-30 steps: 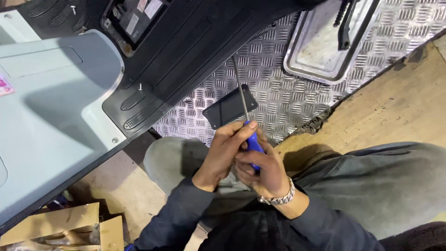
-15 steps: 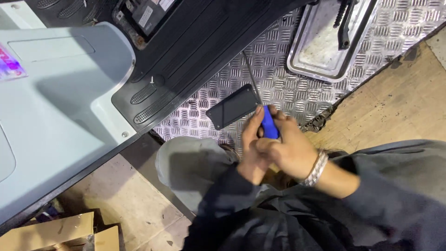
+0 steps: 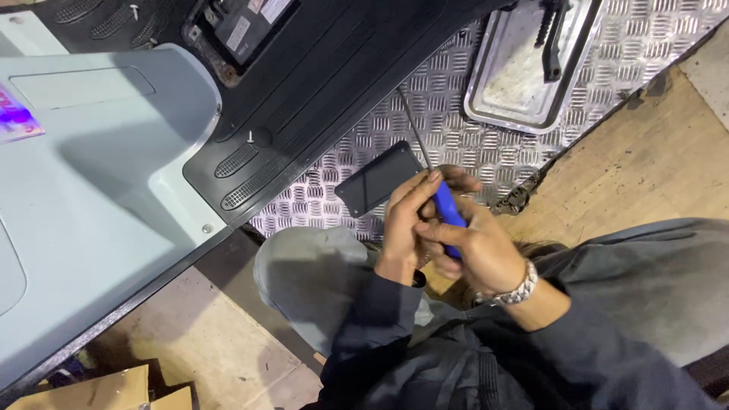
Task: The person works on the battery compartment of a scooter, connecting wires and securing components. They use a screwdriver to tighten screws on the floorboard area and handle small electrical connectors.
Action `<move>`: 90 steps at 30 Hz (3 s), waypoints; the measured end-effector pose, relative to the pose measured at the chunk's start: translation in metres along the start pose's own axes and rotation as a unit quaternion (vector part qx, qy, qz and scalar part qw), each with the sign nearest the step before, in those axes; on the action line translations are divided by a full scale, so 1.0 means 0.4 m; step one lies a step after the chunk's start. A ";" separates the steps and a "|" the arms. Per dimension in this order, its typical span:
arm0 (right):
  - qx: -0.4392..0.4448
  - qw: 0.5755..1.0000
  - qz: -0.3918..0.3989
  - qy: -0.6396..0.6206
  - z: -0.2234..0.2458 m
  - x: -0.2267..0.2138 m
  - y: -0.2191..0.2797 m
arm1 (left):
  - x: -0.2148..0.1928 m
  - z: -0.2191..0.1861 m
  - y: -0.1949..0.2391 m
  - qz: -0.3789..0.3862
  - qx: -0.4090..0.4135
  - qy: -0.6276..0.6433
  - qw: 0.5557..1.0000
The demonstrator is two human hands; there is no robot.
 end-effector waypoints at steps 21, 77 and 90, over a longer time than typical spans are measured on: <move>-0.019 0.982 -0.014 -0.185 -0.063 0.028 -0.038 | -0.036 -0.036 0.010 -0.071 0.028 -0.114 0.991; 0.055 0.562 -0.057 0.823 0.110 -0.002 0.030 | -0.030 0.037 -0.065 -0.028 0.105 0.032 0.994; 0.083 0.945 -0.135 0.285 0.081 -0.086 0.000 | -0.002 0.023 -0.053 -0.050 0.040 0.043 0.997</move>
Point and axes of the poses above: each hand's wrist, its own y-axis away from the middle knuckle, its own x-axis out of the palm, z = x × y, the point moved 5 cm from there along -y, towards the middle knuckle, and after that the axes turned 1 degree about x, right-handed, at the moved point
